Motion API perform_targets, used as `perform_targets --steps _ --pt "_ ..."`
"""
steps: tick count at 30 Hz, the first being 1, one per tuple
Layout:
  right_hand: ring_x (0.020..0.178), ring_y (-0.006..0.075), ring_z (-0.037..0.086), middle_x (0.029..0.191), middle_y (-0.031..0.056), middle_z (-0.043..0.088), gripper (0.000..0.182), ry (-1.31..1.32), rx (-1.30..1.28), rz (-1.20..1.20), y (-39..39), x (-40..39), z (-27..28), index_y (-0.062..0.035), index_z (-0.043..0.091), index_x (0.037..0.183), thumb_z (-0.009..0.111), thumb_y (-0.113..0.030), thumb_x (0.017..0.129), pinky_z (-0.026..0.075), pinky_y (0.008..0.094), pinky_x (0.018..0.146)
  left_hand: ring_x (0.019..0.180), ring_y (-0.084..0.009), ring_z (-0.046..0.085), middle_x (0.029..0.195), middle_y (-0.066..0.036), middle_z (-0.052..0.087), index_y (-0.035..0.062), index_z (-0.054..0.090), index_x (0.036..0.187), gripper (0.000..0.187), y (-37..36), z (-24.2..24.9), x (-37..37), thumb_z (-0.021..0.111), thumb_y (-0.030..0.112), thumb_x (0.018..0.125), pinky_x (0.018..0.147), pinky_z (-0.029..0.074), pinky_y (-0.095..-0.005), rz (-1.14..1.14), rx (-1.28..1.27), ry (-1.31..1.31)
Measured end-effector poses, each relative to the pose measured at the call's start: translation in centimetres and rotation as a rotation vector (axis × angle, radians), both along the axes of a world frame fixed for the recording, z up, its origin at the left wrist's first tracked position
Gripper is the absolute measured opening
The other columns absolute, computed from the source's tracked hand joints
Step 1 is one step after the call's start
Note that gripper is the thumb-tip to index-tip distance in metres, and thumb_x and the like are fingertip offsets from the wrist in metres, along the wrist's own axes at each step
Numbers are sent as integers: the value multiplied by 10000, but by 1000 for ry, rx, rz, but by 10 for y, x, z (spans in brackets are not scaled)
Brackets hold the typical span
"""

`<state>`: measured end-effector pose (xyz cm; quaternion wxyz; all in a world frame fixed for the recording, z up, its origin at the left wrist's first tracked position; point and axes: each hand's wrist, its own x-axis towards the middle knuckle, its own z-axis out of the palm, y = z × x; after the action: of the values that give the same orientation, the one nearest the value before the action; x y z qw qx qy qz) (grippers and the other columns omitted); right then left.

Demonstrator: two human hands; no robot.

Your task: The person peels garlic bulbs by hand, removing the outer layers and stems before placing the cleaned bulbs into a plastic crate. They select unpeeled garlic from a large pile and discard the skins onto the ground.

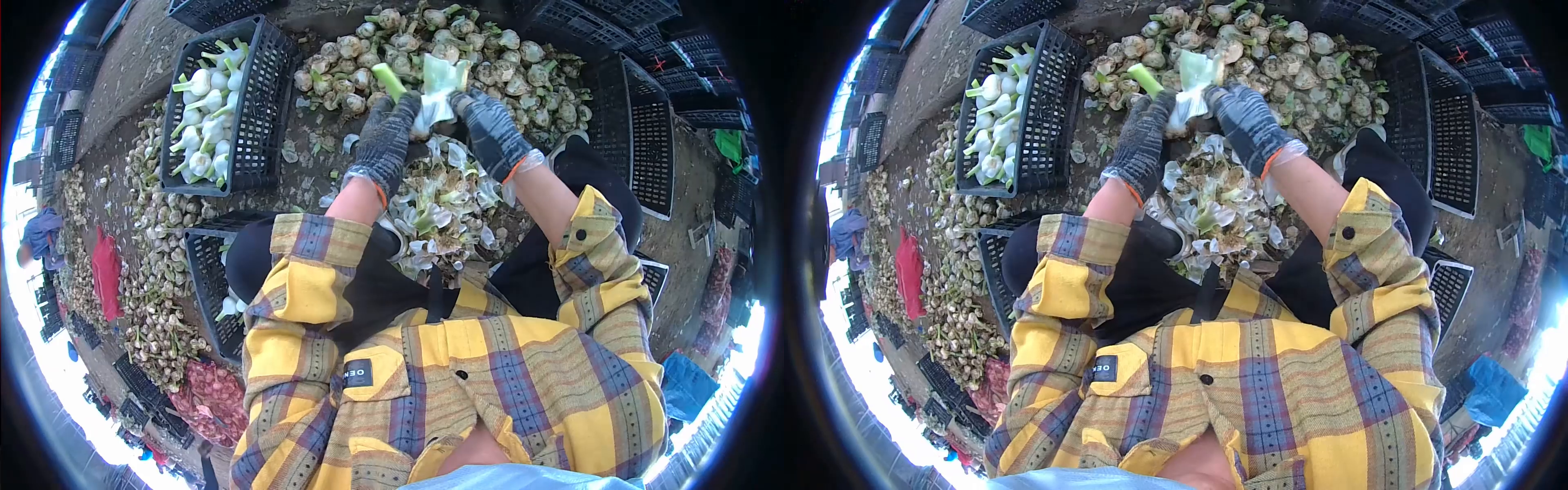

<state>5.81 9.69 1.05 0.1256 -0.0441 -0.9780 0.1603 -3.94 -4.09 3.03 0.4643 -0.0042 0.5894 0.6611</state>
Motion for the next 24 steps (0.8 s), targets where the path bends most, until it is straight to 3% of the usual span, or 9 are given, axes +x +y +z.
perform_targets --steps 2,8,10,12,14,15,20,23,24 --pt "762 331 554 826 199 551 170 114 -810 -113 2 -3 -20 5 543 909 515 -116 794 442 393 666 669 -116 569 885 -46 558 88 472 1069 308 2 -6 -1 506 317 866 520 501 -242 73 84 -96" --pt "805 281 568 864 177 568 164 -14 -843 -388 -30 -2 37 20 550 924 497 -100 825 454 361 702 688 -141 580 899 -58 552 97 473 1072 357 0 -7 -1 535 359 838 497 505 -247 24 -49 -41" --pt "835 244 577 859 157 571 197 -9 -281 -35 -11 2 17 30 542 932 494 -140 845 456 343 724 694 -150 582 909 -58 556 96 487 1057 383 0 -14 -5 549 392 821 486 508 -249 133 -22 -33" --pt "743 222 564 861 115 567 224 -3 -873 -188 -8 -2 -5 26 521 980 465 -157 863 492 341 734 693 -163 584 915 -70 559 95 502 1027 354 0 -10 -12 557 373 814 485 514 -249 176 -17 -88" --pt "696 222 569 856 105 566 210 193 -1979 -573 -13 -8 28 7 500 997 443 -148 867 513 390 734 705 -187 591 906 -85 565 95 509 1004 308 0 -22 -23 559 330 810 505 521 -258 270 117 -309" --pt "673 236 574 843 112 559 202 217 -2022 -635 -4 -9 22 2 478 1010 430 -132 867 512 460 752 714 -219 600 907 -91 574 93 516 980 259 0 -9 -21 552 280 805 540 535 -299 362 178 -363" --pt "700 233 591 868 127 569 233 340 -1999 -745 24 -1 7 18 484 1006 443 -170 875 520 418 741 782 -240 592 905 -83 579 112 525 958 272 -5 -18 -32 495 336 807 584 520 -345 404 152 -404" --pt "838 244 599 986 159 575 321 -455 -829 -333 23 5 41 -14 491 1098 505 -214 847 481 346 813 804 -246 587 905 -79 580 132 526 958 294 -7 -18 -36 463 374 803 607 501 -367 431 139 -347" --pt "838 244 599 986 159 575 321 -454 -827 -333 11 10 44 -14 491 1098 505 -214 847 481 346 813 809 -247 586 904 -79 580 143 527 958 300 -7 -16 -36 451 386 800 618 491 -372 446 151 -316"
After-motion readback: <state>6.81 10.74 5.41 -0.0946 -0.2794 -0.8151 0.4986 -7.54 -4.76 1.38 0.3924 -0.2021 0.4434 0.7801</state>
